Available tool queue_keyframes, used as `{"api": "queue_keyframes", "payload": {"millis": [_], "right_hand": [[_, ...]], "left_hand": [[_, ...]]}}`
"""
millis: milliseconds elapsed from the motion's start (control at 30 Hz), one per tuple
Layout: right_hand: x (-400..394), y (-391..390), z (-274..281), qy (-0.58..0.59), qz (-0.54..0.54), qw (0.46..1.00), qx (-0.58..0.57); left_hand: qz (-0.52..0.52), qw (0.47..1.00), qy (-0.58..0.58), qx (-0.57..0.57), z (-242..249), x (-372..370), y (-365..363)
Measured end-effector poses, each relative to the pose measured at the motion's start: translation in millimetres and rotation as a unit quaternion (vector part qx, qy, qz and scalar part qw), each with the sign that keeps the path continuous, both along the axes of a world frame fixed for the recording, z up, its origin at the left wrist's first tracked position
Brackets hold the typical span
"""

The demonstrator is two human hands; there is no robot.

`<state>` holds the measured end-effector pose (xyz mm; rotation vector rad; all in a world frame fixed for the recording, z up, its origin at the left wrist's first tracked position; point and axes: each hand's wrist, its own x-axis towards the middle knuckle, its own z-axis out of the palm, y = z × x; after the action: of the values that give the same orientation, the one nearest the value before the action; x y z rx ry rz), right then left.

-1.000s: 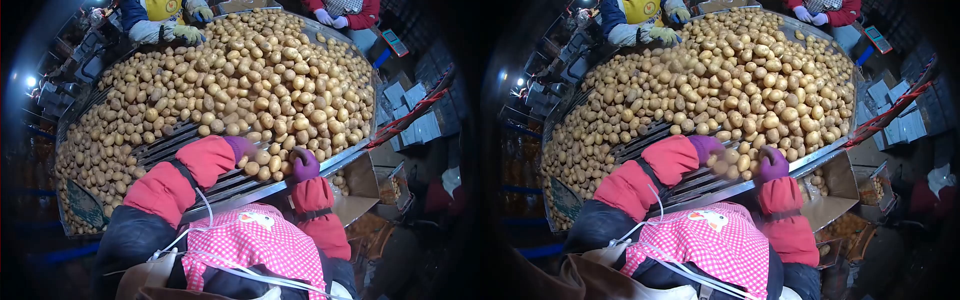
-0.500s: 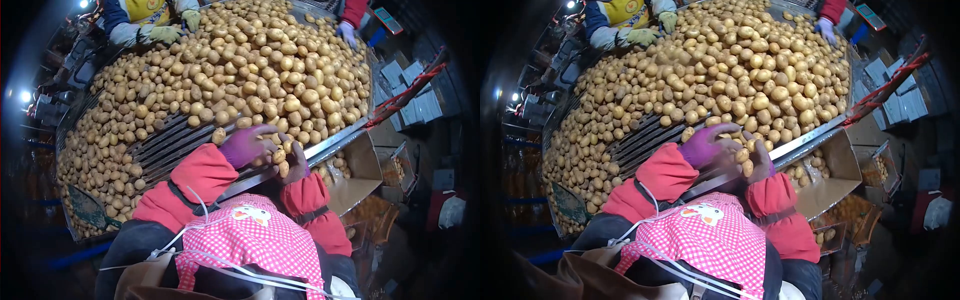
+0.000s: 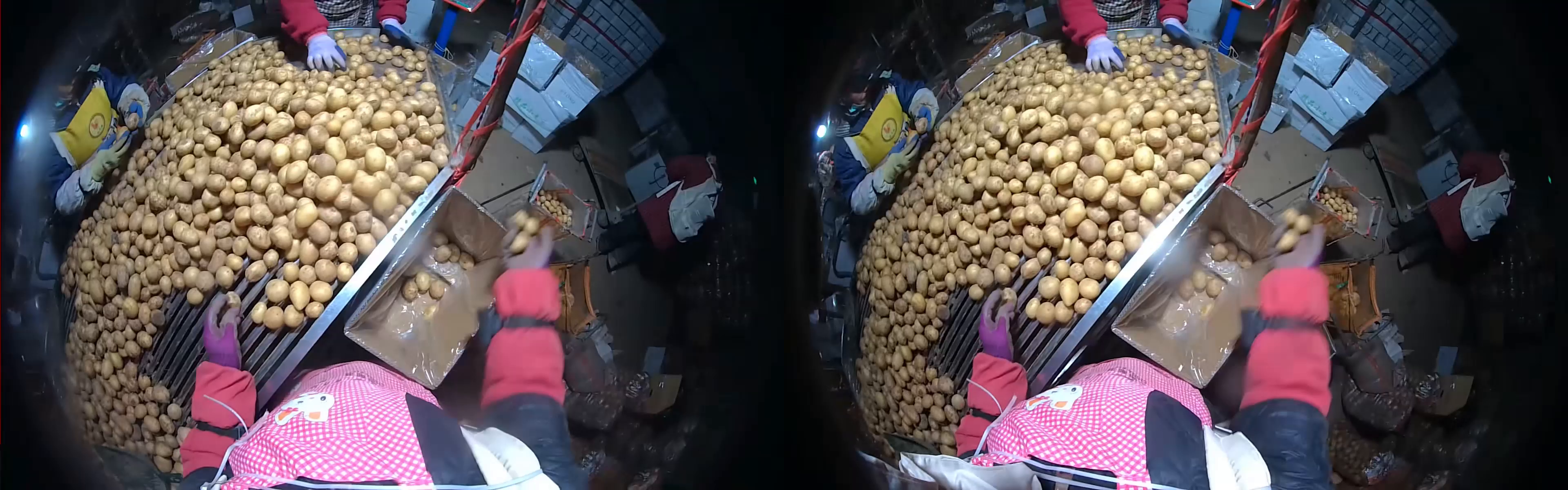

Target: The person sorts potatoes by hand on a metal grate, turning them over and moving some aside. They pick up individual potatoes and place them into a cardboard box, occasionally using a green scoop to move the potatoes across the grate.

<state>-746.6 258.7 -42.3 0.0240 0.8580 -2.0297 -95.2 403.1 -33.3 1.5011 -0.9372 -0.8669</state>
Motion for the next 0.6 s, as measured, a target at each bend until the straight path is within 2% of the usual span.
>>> {"api": "queue_keyframes", "payload": {"millis": [33,67,100,133,200,267,300,367,400,433,500,533,567,600], "right_hand": [[-32.3,-18.8,-11.8,0.004,-0.134,0.990,0.035],[-37.6,-20.9,-6.1,-0.012,-0.151,0.988,0.039],[-41.4,-24.1,3.5,-0.027,-0.165,0.985,0.043],[-38.5,-26.6,2.0,-0.028,-0.137,0.990,0.034],[-20.5,-19.3,-13.5,-0.015,-0.039,0.999,0.004],[28.0,-7.7,-32.7,-0.025,0.067,0.997,-0.020],[53.6,-9.3,-35.8,0.040,0.090,0.995,0.003],[126.0,-4.2,-44.1,0.154,0.169,0.972,0.049],[164.6,-4.1,-23.9,0.296,0.188,0.930,0.111],[199.3,-2.0,-30.2,0.426,0.222,0.873,0.084],[248.2,-5.1,-33.5,0.667,0.244,0.704,-0.001],[278.8,-1.1,-25.5,0.734,0.227,0.638,-0.056],[303.1,8.9,-11.6,0.799,0.234,0.551,-0.062],[327.6,18.7,2.1,0.854,0.231,0.461,-0.075]], "left_hand": [[0.009,0.999,-0.022,-0.030,2.3,-1.9,-2.1],[0.013,0.999,-0.036,0.028,8.2,2.0,1.9],[-0.007,0.986,-0.168,0.011,9.4,6.2,5.0],[-0.024,0.955,-0.297,-0.004,10.3,11.4,9.6],[-0.045,0.901,-0.424,0.076,9.3,19.5,26.4],[-0.150,0.872,-0.438,0.158,16.0,13.4,31.6],[-0.192,0.849,-0.443,0.214,23.4,12.3,41.0],[-0.177,0.789,-0.558,0.188,-1.2,13.8,51.4],[-0.166,0.812,-0.537,0.159,-7.4,10.3,49.8],[-0.188,0.833,-0.490,0.174,9.0,-2.2,35.9],[-0.229,0.801,-0.534,0.142,3.2,-23.3,20.4],[-0.218,0.812,-0.524,0.141,2.2,-36.5,8.7],[-0.210,0.822,-0.512,0.137,0.3,-48.9,-2.1],[-0.179,0.854,-0.481,0.086,-6.5,-56.4,-9.9]]}}
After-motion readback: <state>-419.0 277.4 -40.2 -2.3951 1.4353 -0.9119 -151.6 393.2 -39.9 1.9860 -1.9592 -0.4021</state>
